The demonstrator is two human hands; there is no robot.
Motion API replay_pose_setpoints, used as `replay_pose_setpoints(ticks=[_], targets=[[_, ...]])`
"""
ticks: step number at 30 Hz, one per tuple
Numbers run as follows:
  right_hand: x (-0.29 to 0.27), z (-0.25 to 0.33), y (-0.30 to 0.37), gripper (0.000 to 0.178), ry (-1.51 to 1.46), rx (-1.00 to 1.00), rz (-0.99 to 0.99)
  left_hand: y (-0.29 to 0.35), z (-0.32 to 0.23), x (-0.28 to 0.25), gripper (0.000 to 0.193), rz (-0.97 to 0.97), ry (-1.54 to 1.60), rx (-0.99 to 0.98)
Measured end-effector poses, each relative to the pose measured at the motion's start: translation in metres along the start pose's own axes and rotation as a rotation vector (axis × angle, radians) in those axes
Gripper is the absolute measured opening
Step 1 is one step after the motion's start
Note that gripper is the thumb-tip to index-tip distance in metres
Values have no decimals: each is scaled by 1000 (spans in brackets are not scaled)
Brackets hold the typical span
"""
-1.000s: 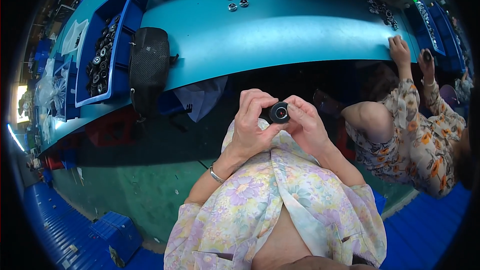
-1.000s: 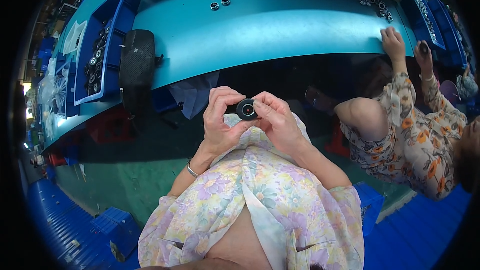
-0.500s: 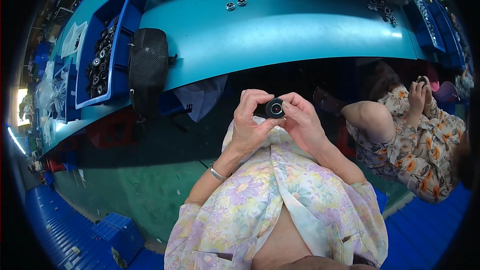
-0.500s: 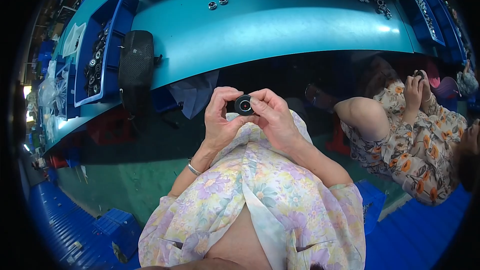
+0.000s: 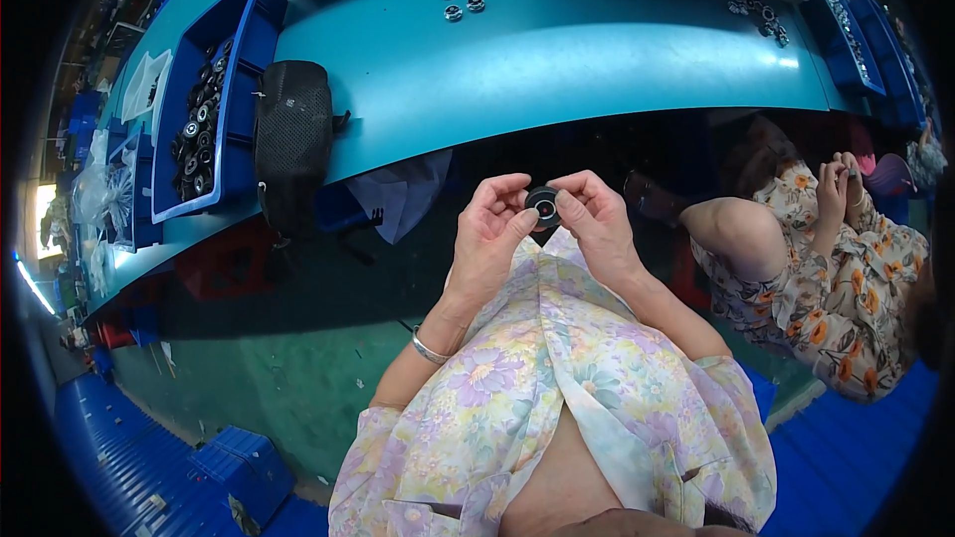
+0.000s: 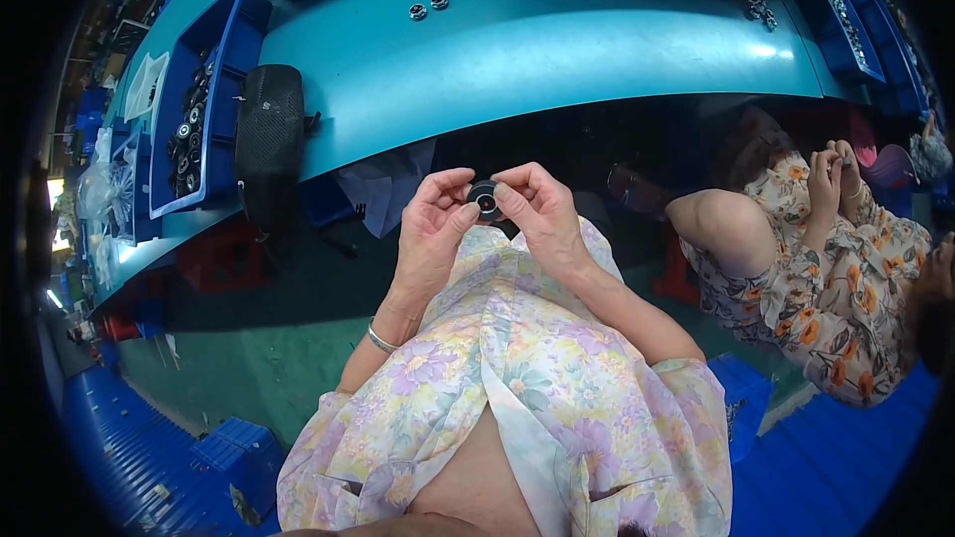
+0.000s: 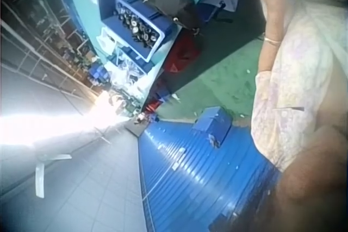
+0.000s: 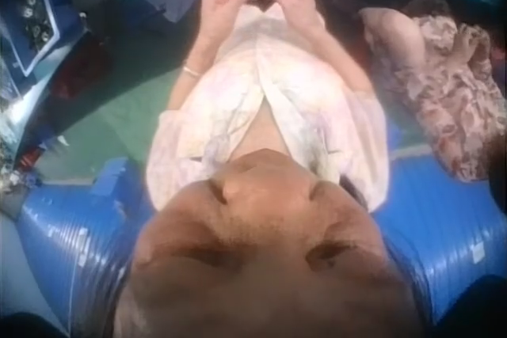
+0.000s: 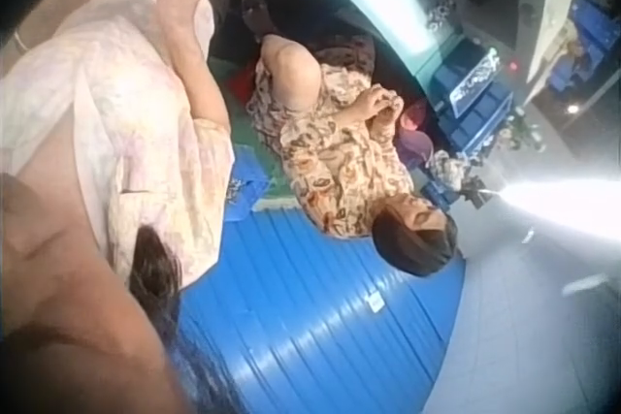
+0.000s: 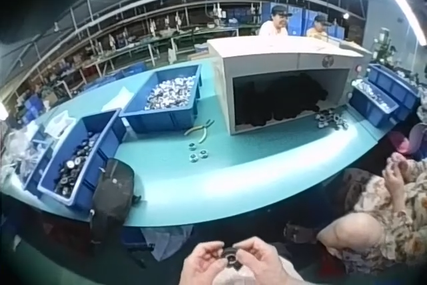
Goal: Assembling small mechanical components by inserting rings into plastic housings on a production line.
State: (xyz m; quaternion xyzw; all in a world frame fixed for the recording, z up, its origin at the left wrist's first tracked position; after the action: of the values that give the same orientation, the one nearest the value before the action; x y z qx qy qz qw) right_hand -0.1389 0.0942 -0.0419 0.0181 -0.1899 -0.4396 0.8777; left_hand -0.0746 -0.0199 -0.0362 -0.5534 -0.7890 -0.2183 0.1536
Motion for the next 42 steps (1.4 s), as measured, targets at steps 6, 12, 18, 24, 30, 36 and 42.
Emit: replay_pose_setpoints(ticks=[6,12,18,24,30,36,42], targets=[[-4,6,3,19,117,-87,-10,-4,-1,2,22,-3,-48,-45],[-5,13,-1,16,169,-75,61,-2,-3,0,22,111,-200,-157],[-1,2,-7,19,31,-13,38,-3,4,-2,21,-14,-95,-121],[-5,8,2,20,212,-164,-10,-5,0,-2,14,-5,-95,-129],[-5,7,-4,18,75,-16,156,-3,7,-1,17,77,-108,-186],[-3,7,-7,19,96,34,219,-6,1,-5,14,73,-198,-179],[0,6,-6,16,166,16,212,-5,1,-4,16,77,-245,-194]])
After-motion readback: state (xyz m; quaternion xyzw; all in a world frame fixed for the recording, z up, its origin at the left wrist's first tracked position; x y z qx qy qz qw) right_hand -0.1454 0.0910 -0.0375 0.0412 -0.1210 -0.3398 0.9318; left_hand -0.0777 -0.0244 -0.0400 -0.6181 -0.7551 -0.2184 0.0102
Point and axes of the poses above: each hand's wrist, its own y-axis away from the middle knuckle, its own x-axis out of the palm, z = x × y, the point moved 7 cm from there along -y, towards the middle knuckle, and after that the axes turned 4 degrees about y, right-handed, at the moved point
